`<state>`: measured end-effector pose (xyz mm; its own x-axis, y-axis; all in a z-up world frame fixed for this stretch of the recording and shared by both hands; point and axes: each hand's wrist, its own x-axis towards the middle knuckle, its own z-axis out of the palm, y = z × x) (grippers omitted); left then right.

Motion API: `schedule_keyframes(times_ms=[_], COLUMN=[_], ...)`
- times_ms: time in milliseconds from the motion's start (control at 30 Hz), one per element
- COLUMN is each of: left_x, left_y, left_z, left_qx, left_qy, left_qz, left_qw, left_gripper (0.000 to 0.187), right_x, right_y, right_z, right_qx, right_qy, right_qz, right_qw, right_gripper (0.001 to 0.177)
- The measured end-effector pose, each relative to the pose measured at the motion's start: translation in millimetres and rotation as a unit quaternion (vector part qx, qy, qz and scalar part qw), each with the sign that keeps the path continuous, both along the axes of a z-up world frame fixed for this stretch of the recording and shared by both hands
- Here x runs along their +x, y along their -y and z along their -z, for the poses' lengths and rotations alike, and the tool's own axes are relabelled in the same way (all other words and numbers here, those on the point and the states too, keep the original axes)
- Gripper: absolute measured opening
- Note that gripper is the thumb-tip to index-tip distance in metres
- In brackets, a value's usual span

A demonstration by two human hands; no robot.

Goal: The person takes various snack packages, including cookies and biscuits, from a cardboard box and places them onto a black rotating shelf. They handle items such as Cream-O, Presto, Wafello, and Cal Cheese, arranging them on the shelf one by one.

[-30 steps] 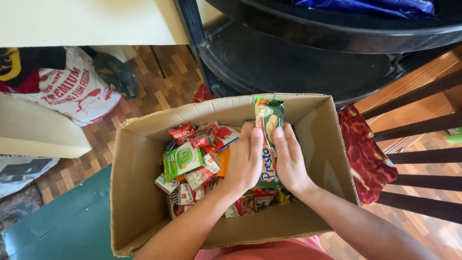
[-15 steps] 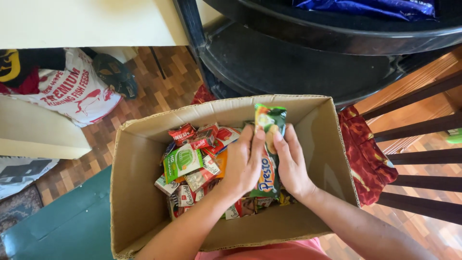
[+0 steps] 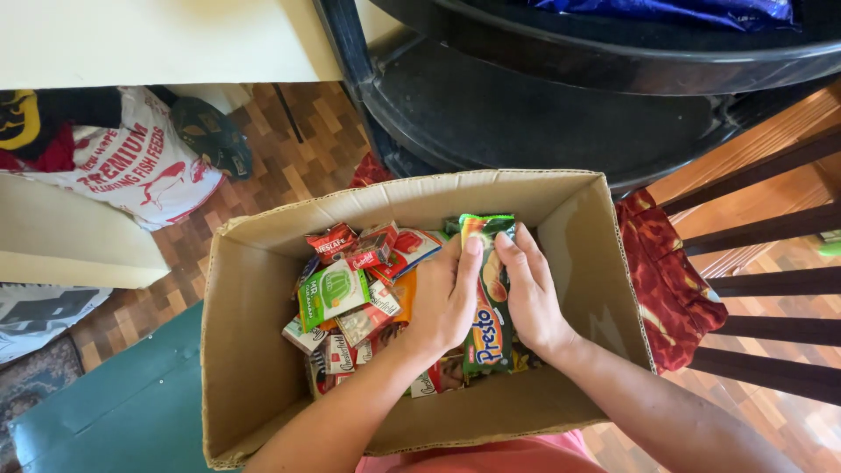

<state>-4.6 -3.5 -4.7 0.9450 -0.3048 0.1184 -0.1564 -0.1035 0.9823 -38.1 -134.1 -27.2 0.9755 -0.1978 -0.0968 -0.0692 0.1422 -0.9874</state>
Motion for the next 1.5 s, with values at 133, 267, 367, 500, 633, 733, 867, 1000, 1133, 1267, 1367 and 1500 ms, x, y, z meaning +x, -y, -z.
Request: schedule_keyframes(times_ms=[133,267,367,500,633,733,867,1000,1133,1267,1367,1500], left_x=[1.0,2.8,0.2,-5.1,0.9,2.8,-1.9,-4.2,-2.0,0.7,-1.2,-1.6], left_y=[-0.7,-4.6,-3.6,4.2,1.2,-2.2,0.4,2.4,-2.1,-1.6,-3.7,-2.1], left_z=[9.8,20.1,18.4,-1.1,6.6,6.1,3.7,15.4,4.6,0.5,7.5,3.3], left_qx=[0.01,-0.108,-0.07,0.077,0.057,-0.036,0.005,0.0,0.029,-0.025,-0.023,-0.063], left_qy=[-0.039,0.01,0.009,-0.026,-0.017,0.025,0.013,0.133,0.038,0.066,0.049,-0.015], left_qz=[-0.014,-0.019,-0.012,-0.002,-0.038,-0.044,-0.024,-0.035,-0.016,-0.012,-0.001,0.011], left_qw=[0.999,0.994,0.997,0.997,0.998,0.998,1.0,0.991,0.999,0.997,0.999,0.998], left_gripper=[0.052,0.057,0.054,0.041,0.035,0.032,0.034,0.031,0.028,0.031,0.031,0.029], right_x=[-2.4,-4.2,-4.2,-1.0,-5.2,-7.6,-9.1,-10.9,-9.8,-5.0,-4.0,-6.8], right_y=[0.0,2.9,6.6,2.2,-4.0,-7.0,-8.6,-5.0,-5.0,-4.2,-2.6,2.0], right_z=[6.2,22.1,30.5,7.4,7.9,14.2,17.0,18.2,14.0,5.4,4.3,10.8], right_qx=[0.037,0.02,0.032,0.087,0.052,-0.024,-0.056,-0.03,-0.002,0.008,0.031,0.026], right_qy=[0.008,0.042,0.05,0.063,0.043,0.044,0.057,0.064,0.043,0.048,0.04,0.071], right_qz=[-0.006,-0.016,0.005,0.05,0.04,-0.013,-0.002,0.007,0.014,0.013,0.023,0.027], right_qw=[0.999,0.999,0.998,0.993,0.997,0.999,0.997,0.997,0.999,0.999,0.998,0.997], right_gripper=[0.03,0.022,0.02,0.023,0.026,0.026,0.027,0.027,0.026,0.025,0.022,0.02])
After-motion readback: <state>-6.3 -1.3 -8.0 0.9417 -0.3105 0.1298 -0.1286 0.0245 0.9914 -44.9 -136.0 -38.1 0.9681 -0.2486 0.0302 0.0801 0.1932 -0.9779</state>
